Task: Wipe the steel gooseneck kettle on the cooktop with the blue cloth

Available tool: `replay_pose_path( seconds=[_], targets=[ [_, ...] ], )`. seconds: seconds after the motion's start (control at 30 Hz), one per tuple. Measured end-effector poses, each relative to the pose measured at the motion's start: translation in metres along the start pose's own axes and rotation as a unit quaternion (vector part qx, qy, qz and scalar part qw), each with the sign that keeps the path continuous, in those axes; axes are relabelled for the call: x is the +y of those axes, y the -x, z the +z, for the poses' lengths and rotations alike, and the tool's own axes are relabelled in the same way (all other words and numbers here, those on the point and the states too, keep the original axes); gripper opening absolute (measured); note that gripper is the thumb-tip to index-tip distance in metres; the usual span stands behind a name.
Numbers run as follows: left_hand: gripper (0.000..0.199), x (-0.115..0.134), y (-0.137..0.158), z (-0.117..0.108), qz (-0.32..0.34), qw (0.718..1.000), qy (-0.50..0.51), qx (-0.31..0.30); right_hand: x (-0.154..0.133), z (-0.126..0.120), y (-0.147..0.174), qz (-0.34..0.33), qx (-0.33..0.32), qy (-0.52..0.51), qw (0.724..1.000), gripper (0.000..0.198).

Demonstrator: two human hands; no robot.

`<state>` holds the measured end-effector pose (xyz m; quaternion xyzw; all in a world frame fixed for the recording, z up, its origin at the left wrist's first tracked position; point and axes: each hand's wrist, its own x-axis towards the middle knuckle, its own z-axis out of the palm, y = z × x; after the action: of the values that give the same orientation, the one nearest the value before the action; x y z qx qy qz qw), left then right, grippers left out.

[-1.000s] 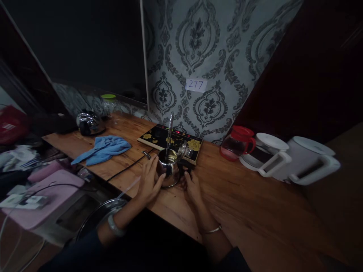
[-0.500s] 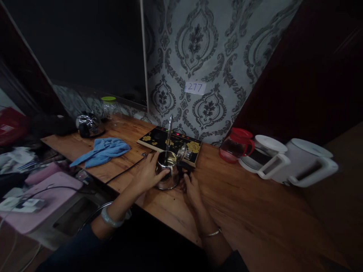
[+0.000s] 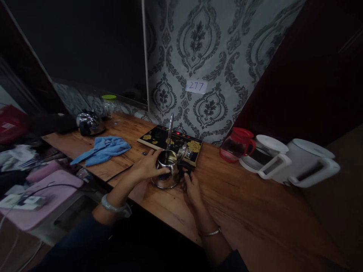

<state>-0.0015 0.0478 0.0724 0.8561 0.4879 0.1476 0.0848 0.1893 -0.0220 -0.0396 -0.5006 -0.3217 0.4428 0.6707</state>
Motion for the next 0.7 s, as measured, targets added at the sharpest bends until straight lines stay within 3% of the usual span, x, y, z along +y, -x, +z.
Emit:
replay_pose_path(
  seconds=[0.2, 0.4, 0.7],
  targets=[
    [0.087, -0.002, 0.005, 0.007, -0.023, 0.999, 0.031, 0.020, 0.002, 0.000, -0.001, 0.003, -0.003, 0.001, 1.000, 0.049],
    [0.083, -0.004, 0.009, 0.016, 0.001, 0.996, 0.071, 0.050, 0.001, 0.000, 0.000, -0.009, -0.003, 0.001, 1.000, 0.045],
    [0.072, 0.010, 0.027, 0.038, -0.022, 0.990, 0.010, 0.139, 0.001, 0.001, 0.001, -0.007, -0.001, 0.002, 1.000, 0.049]
  ],
)
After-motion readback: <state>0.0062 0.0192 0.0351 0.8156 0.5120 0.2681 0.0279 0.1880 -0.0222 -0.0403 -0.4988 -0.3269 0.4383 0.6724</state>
